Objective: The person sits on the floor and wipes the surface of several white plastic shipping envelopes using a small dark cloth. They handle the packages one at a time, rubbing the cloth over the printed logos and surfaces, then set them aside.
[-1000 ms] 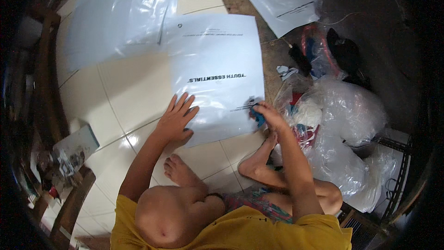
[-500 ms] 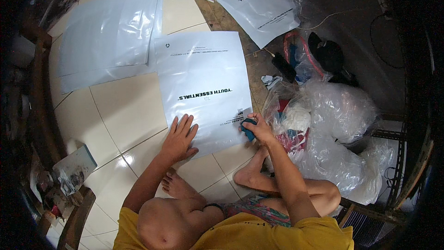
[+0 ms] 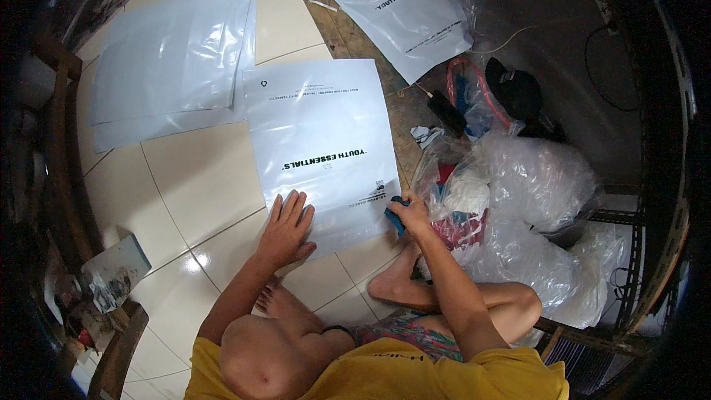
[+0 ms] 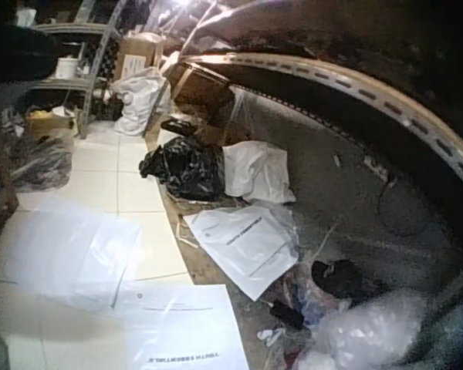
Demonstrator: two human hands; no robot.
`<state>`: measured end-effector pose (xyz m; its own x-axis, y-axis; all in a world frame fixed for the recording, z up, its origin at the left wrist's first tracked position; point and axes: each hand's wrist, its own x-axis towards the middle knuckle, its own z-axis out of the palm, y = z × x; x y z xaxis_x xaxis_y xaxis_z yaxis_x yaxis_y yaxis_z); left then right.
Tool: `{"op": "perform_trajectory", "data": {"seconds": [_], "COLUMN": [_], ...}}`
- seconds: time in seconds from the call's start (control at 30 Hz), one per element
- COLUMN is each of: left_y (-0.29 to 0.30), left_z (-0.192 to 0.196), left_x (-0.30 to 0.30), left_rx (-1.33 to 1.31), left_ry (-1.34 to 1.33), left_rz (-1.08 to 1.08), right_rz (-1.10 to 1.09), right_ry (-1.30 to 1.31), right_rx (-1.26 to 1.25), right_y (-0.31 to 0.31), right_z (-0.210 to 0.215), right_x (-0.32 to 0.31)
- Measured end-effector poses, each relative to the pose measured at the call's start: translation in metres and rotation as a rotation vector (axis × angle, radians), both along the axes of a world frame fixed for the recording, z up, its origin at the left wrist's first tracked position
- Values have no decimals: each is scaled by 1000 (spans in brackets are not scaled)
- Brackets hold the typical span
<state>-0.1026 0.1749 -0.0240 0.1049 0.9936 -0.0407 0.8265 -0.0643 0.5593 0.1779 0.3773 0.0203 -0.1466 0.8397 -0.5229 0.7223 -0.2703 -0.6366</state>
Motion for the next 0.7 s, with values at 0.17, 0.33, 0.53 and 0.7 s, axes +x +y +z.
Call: {"op": "perform_trajectory", "data": {"seconds": [0.17,0.33,0.53,0.7], "left_y": [-4,-5,-4,-1], "left_z": [-2,-5,-3,-6], "left_x": [1,2,7,4], "left_rx": [14,24,48,42], "left_ry": [20,-7,-35,-21], "left_rz": [25,39,60,155], "right_rz": [-142,-155,164,130], "right_ry": [171,320,6,45], "right_rx": [-60,-120,11,11], "right_y": [-6,-11,-21,-31], "right_z": [-1,-6,4,3], "right_x": [3,13,14,8]}}
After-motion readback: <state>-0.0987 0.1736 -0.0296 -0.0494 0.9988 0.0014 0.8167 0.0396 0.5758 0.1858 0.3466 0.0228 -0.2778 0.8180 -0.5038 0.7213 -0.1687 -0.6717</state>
